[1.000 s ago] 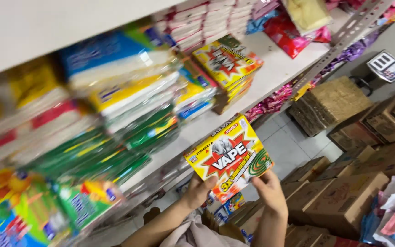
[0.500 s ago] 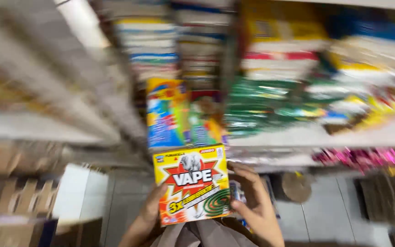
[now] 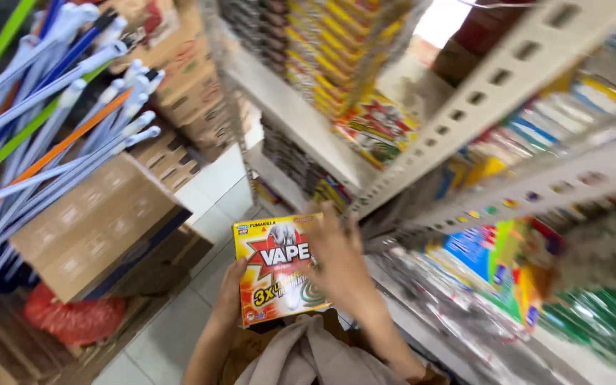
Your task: The person picks up a box of mosquito coils from a shelf, inspects it, and places it on a cardboard box before moving other boxes between different shelves.
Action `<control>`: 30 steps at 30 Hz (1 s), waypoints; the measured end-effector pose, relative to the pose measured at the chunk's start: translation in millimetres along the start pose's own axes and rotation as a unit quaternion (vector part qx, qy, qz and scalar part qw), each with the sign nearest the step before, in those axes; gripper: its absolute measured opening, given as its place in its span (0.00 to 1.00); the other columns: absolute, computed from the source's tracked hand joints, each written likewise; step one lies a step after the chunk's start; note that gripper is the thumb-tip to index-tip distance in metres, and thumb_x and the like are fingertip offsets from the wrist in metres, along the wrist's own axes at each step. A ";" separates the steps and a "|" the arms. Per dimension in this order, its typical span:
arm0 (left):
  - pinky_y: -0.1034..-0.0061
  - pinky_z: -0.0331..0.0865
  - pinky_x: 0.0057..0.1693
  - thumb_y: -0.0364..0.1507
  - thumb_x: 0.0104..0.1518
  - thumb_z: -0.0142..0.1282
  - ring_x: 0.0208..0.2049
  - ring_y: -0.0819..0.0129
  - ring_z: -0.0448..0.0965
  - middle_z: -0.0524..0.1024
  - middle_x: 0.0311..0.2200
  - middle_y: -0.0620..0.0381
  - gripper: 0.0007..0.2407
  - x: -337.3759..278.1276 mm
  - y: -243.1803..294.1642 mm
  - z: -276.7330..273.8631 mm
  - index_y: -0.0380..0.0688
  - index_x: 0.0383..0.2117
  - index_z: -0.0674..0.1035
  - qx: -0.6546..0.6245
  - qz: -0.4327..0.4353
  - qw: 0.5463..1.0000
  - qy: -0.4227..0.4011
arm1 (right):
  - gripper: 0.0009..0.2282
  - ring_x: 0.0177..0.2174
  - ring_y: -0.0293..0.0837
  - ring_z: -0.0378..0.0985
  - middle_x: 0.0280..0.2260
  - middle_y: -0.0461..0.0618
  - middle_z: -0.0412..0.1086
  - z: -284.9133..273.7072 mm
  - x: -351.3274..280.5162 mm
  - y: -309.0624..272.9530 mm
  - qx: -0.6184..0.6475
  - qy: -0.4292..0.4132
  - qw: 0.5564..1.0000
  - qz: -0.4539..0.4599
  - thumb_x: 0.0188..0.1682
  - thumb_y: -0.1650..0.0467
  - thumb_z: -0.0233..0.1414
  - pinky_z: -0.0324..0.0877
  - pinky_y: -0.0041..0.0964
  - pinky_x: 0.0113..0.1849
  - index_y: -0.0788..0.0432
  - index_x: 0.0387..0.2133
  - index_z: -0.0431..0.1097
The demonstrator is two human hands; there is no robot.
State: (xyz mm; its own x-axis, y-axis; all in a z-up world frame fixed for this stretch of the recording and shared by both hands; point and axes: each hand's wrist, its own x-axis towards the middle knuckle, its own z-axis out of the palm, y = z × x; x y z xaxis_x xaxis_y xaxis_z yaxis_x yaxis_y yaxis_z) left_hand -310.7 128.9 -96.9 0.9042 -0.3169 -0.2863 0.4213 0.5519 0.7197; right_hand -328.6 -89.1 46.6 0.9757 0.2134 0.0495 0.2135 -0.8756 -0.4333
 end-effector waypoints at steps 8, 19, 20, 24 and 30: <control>0.71 0.79 0.42 0.43 0.62 0.51 0.36 0.64 0.85 0.82 0.41 0.43 0.23 44.0 27.3 -31.8 0.30 0.49 0.77 0.023 0.009 0.998 -0.062 | 0.36 0.71 0.54 0.44 0.70 0.50 0.51 34.2 13.9 -30.0 -0.031 0.050 0.964 -0.260 0.45 0.50 0.59 0.25 0.70 0.65 0.47 0.67 0.59; 0.66 0.80 0.45 0.40 0.61 0.51 0.39 0.61 0.85 0.81 0.44 0.44 0.22 125.7 38.1 6.6 0.32 0.52 0.73 -0.023 -0.020 0.998 -0.050 | 0.45 0.59 0.49 0.63 0.66 0.54 0.55 43.5 -1.8 91.9 0.490 0.073 0.869 -0.003 0.37 0.73 0.67 0.58 0.48 0.58 0.53 0.69 0.47; 0.66 0.80 0.45 0.40 0.63 0.51 0.39 0.60 0.84 0.80 0.44 0.42 0.22 132.4 36.6 8.8 0.30 0.52 0.73 -0.018 -0.030 0.996 -0.078 | 0.46 0.56 0.47 0.68 0.64 0.52 0.57 54.1 -4.9 95.2 0.582 0.054 0.812 0.004 0.37 0.75 0.68 0.63 0.46 0.56 0.51 0.69 0.46; 0.67 0.79 0.49 0.40 0.63 0.51 0.43 0.61 0.84 0.80 0.48 0.43 0.22 160.6 46.7 40.0 0.33 0.55 0.72 -0.029 -0.065 0.981 -0.179 | 0.30 0.54 0.46 0.70 0.55 0.54 0.68 94.7 -0.1 111.0 0.460 0.149 0.875 0.007 0.39 0.81 0.66 0.66 0.42 0.54 0.62 0.58 0.66; 0.67 0.77 0.53 0.39 0.63 0.52 0.49 0.65 0.80 0.77 0.53 0.48 0.24 225.3 65.6 61.3 0.36 0.61 0.68 0.063 -0.168 0.954 -0.240 | 0.16 0.43 0.42 0.79 0.44 0.51 0.73 160.0 27.8 132.2 0.461 0.374 0.801 0.076 0.41 0.82 0.64 0.76 0.37 0.45 0.62 0.42 0.71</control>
State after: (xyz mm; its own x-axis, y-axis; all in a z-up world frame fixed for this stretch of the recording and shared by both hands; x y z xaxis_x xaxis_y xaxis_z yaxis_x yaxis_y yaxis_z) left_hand -83.6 46.4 -75.4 0.5710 -0.7929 -0.2127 0.6416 0.2694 0.7182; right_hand -281.1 -129.6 -153.3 0.8171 -0.4867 0.3089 0.2984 -0.1015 -0.9490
